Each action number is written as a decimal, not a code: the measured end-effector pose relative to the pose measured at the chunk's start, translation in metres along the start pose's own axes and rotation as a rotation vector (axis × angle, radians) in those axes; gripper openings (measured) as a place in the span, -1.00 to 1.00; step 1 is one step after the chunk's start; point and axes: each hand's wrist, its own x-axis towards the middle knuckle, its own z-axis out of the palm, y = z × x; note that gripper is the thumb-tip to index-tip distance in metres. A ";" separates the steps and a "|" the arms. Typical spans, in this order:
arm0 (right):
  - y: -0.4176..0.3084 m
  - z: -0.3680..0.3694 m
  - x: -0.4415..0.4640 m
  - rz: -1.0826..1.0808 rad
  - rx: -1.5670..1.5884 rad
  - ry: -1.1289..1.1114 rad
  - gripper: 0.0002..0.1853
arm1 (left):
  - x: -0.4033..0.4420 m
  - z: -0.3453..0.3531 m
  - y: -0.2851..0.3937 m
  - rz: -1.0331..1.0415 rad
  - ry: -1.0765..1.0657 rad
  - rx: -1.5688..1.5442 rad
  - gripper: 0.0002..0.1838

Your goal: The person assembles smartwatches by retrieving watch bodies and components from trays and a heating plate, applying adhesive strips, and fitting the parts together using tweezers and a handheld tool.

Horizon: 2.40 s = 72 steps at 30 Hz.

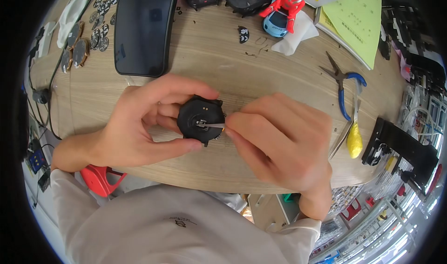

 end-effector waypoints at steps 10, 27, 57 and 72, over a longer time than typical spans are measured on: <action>-0.003 0.000 0.002 0.024 -0.001 -0.002 -0.72 | 0.000 -0.001 -0.002 0.015 -0.007 0.000 -0.30; 0.003 -0.003 0.000 -0.045 -0.026 -0.069 -0.68 | 0.000 -0.001 -0.002 0.011 -0.014 0.012 -0.31; 0.010 0.003 -0.002 -0.111 -0.002 -0.042 -0.66 | 0.002 -0.009 0.002 -0.038 -0.095 0.230 -0.27; 0.005 0.005 -0.001 -0.077 -0.039 -0.133 -0.72 | 0.004 -0.004 -0.014 0.452 0.019 0.868 -0.33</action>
